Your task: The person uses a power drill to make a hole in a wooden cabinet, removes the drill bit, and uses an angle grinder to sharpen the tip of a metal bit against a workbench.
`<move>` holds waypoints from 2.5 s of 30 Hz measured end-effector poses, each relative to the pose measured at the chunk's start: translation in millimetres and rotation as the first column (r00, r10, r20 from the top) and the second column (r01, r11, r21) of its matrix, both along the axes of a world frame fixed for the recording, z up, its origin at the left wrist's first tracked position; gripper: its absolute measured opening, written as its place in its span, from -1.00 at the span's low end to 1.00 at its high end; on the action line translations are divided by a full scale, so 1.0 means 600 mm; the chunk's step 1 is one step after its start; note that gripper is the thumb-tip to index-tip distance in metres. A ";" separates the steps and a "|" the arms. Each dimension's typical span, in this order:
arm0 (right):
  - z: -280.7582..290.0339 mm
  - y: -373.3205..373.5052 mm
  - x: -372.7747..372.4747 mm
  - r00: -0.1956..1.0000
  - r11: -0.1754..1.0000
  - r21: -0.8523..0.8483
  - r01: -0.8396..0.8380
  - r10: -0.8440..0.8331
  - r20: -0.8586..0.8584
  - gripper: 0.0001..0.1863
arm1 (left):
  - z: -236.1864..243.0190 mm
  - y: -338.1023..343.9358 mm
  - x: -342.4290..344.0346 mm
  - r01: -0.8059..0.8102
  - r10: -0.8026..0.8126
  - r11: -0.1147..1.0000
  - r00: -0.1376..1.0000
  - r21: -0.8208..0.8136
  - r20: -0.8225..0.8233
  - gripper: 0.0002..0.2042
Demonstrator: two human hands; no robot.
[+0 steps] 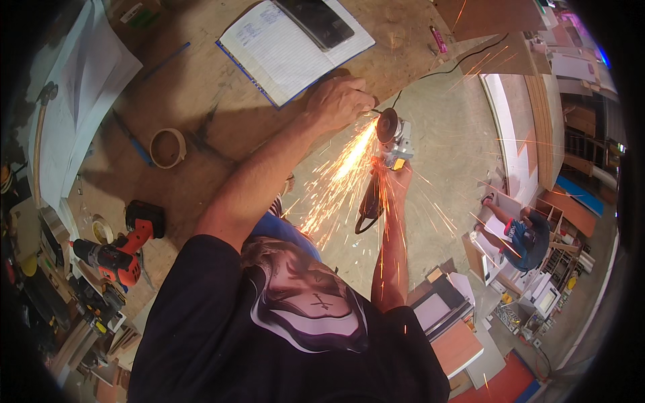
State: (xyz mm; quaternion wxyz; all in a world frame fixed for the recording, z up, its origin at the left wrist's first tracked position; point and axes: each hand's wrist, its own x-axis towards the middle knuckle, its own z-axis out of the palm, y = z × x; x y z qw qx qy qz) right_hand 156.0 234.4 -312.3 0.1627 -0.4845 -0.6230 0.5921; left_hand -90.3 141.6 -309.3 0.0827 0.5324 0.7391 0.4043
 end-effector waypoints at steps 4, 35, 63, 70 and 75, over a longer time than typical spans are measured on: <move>0.002 0.000 0.004 0.999 0.999 0.022 -0.040 0.040 -0.024 -0.73 | 0.000 -0.001 0.000 0.004 -0.004 1.000 1.000 -0.023 0.007 -0.93; -0.014 0.019 0.000 0.991 0.997 -0.075 -0.007 -0.003 -0.134 -0.58 | -0.013 0.005 0.002 -0.005 0.003 0.999 1.000 0.038 0.031 -0.95; -0.025 0.016 0.008 0.992 0.994 0.081 -0.070 0.078 -0.103 -0.73 | -0.002 -0.002 0.000 -0.015 0.015 1.000 1.000 -0.013 -0.001 -0.94; -0.036 0.012 0.015 0.983 0.998 0.002 0.062 -0.061 -0.173 -0.66 | 0.002 0.008 0.005 0.025 -0.024 0.999 1.000 -0.022 0.019 -0.93; 0.006 -0.002 -0.014 0.998 0.996 0.081 -0.031 0.027 0.050 -0.70 | -0.001 -0.004 -0.001 -0.010 0.009 0.999 1.000 -0.050 -0.004 -0.93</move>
